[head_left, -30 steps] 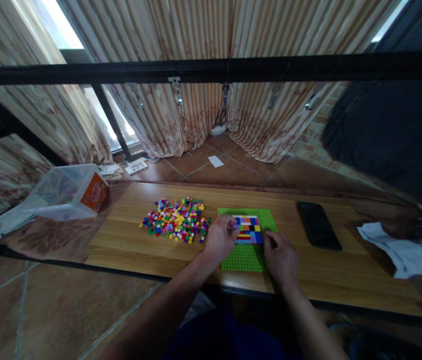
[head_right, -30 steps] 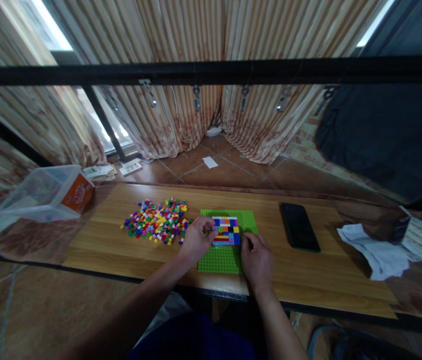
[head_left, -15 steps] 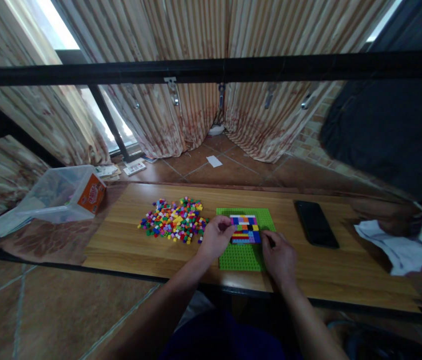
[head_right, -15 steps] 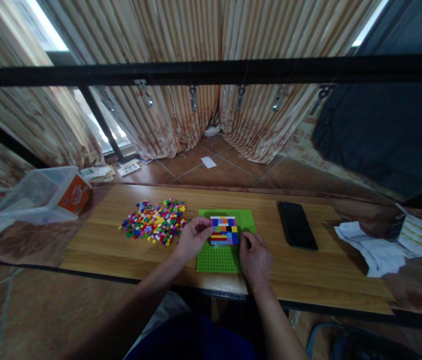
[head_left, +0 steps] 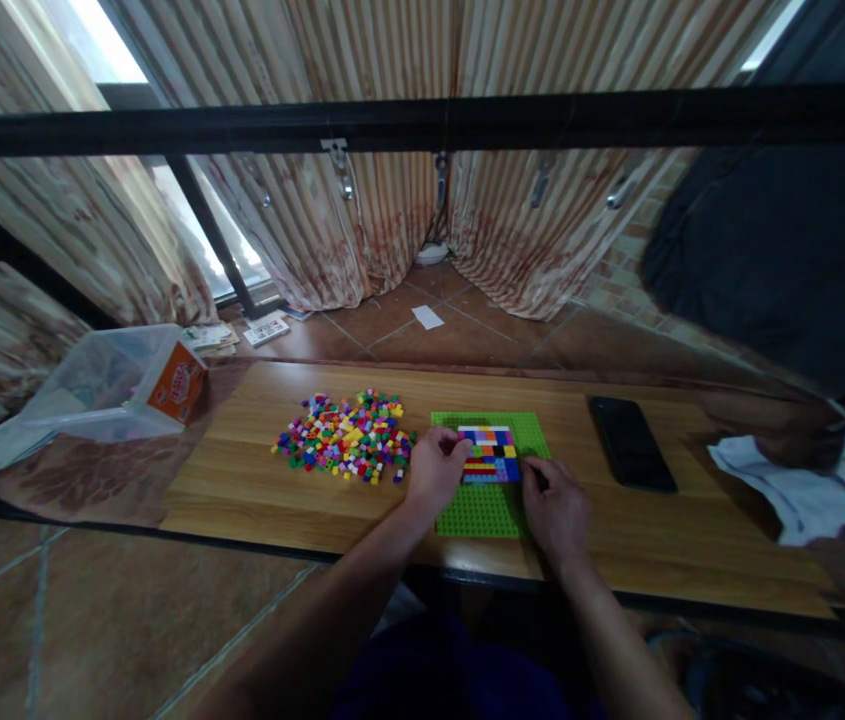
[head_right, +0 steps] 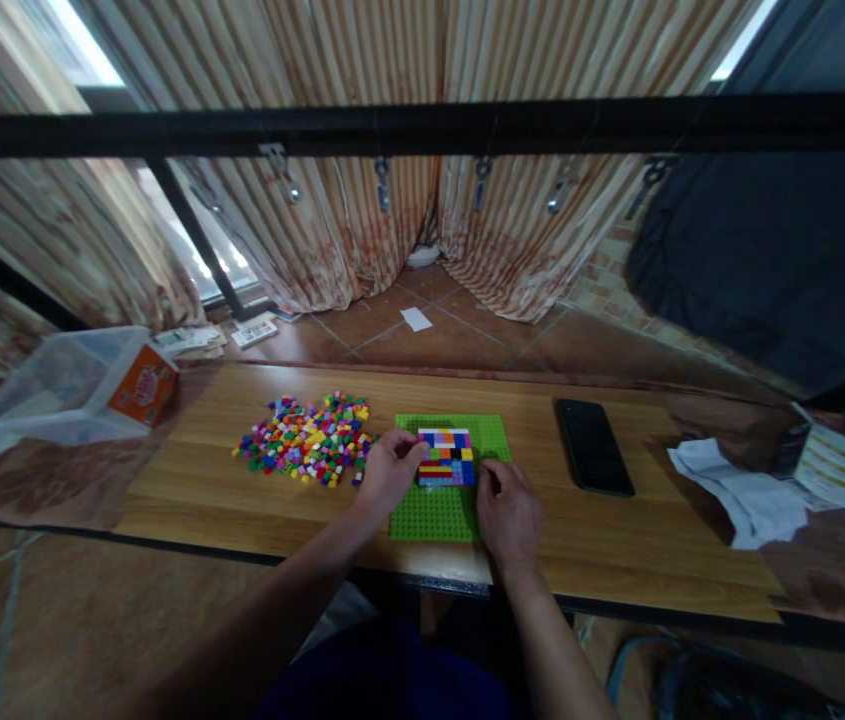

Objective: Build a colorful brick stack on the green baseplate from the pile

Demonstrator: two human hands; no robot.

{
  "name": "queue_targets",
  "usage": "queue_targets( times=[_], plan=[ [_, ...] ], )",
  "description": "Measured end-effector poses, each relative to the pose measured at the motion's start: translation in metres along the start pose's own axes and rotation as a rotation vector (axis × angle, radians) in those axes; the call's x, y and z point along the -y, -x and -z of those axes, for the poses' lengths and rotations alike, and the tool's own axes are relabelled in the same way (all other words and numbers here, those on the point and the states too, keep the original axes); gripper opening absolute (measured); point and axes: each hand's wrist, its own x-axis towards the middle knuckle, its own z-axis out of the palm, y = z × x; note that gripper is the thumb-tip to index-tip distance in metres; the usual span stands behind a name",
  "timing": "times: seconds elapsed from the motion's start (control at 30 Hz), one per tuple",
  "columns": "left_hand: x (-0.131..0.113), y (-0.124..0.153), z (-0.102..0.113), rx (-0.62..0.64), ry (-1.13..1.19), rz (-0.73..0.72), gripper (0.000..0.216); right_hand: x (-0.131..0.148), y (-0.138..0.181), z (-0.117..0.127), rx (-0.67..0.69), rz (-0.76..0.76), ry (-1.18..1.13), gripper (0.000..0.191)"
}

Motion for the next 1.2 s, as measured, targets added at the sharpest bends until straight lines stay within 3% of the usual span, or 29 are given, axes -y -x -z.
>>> queue_targets(
  times=[0.47, 0.63, 0.83, 1.0, 1.2],
  plan=[
    [0.008, -0.003, -0.01, -0.054, 0.007, -0.011, 0.008, 0.0, 0.0, 0.001, 0.026, -0.025, 0.008, 0.043],
    [0.006, -0.001, -0.003, -0.026, 0.032, -0.04, 0.011, 0.0, 0.0, 0.002, 0.038, -0.029, 0.016, 0.044],
    [-0.002, 0.026, 0.034, 0.034, 0.108, -0.139, 0.016, -0.001, 0.001, 0.002, 0.039, -0.019, 0.047, 0.047],
    [0.015, 0.058, 0.078, 0.156, -0.023, -0.164, 0.01, -0.005, 0.003, 0.001, 0.023, 0.027, 0.121, 0.048],
    [0.036, 0.071, 0.115, 0.033, -0.295, -0.2, 0.007, -0.009, 0.003, -0.001, 0.037, 0.014, 0.216, 0.043]
  ],
)
